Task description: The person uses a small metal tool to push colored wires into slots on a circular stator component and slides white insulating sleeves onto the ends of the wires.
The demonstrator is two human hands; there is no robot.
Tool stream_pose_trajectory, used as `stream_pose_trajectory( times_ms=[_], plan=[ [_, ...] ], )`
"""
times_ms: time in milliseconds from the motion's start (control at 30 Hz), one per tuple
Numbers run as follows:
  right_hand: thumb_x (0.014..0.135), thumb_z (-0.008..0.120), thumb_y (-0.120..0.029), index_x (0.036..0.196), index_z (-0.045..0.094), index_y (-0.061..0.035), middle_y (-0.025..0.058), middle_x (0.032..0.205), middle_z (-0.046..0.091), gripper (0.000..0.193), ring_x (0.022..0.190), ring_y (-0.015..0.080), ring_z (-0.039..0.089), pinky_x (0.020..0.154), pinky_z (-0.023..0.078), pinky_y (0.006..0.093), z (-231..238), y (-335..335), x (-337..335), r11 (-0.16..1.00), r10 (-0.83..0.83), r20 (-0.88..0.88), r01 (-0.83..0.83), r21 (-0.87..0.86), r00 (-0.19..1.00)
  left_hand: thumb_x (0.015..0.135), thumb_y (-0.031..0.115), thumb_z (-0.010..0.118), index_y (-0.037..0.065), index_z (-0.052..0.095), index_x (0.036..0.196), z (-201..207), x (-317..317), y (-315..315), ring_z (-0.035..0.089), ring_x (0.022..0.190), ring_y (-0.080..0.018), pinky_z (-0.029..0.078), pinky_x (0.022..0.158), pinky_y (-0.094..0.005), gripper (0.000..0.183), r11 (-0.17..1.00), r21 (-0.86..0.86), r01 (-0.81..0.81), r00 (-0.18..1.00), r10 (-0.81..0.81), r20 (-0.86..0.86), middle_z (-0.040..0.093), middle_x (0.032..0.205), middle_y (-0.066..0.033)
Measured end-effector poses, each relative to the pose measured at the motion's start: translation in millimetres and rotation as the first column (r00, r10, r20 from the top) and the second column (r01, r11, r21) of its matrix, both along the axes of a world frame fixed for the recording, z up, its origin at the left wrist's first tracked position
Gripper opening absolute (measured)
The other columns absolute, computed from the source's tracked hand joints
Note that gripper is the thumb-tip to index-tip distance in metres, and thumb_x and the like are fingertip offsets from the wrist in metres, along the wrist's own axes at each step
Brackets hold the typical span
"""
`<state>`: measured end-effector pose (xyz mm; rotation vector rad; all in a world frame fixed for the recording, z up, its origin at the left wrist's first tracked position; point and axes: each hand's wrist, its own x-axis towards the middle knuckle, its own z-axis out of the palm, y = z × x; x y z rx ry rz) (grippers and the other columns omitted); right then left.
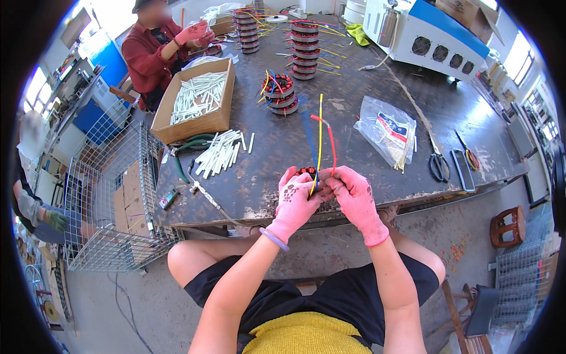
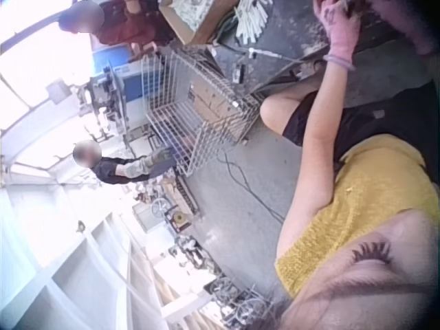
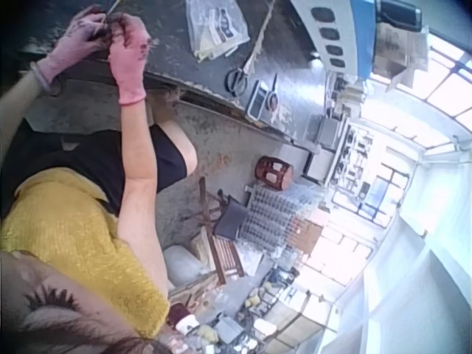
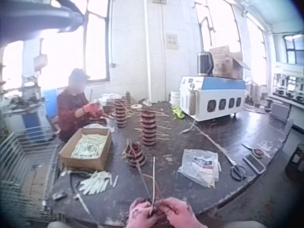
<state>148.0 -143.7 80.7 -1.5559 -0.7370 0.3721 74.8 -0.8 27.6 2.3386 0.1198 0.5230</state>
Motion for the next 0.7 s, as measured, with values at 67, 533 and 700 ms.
stream_pose_trajectory(
  times_ms=[67, 533, 700],
  plan=[
    [0.094, 0.054, 0.0, 0.107, 0.066, 0.0011, 0.0068, 0.087, 0.066, 0.018, 0.075, 0.0109, 0.064, 0.069, 0.053, 0.0268, 2, -1, -1, 1.0, 0.011, 0.081, -0.011, -0.001, 0.997, 0.082, 0.026, 0.071, 0.011, 0.074, 0.095, 1, 2, -1, 0.061, 0.095, -0.0249, 0.031, 0.104, -0.0457, 0.02, 0.999, -0.041, 0.0, 1.0, -0.001, -0.022, 0.063, 0.086, -0.0078],
    [0.095, 0.052, -0.001, 0.107, 0.066, 0.0013, 0.0072, 0.094, 0.069, 0.018, 0.082, 0.0107, 0.065, 0.075, 0.052, 0.0267, -2, 1, 3, 1.0, 0.011, 0.078, -0.009, -0.02, 0.997, 0.085, 0.024, 0.069, 0.012, 0.074, 0.095, 3, 1, -1, 0.062, 0.099, -0.0223, 0.036, 0.101, -0.0378, 0.016, 0.996, -0.082, -0.018, 0.998, 0.013, -0.069, 0.068, 0.094, -0.0061],
    [0.097, 0.052, -0.006, 0.118, 0.063, 0.0, 0.0052, 0.102, 0.068, 0.024, 0.085, 0.0094, 0.063, 0.076, 0.051, 0.0259, -4, -3, 10, 0.999, 0.01, -0.139, -0.003, 0.045, 0.99, 0.086, 0.036, 0.068, 0.012, 0.073, 0.1, 13, 0, 4, 0.061, 0.105, -0.024, 0.029, 0.11, -0.042, 0.028, 1.0, -0.017, 0.023, 0.996, -0.025, -0.087, 0.068, 0.097, -0.008]
  ],
)
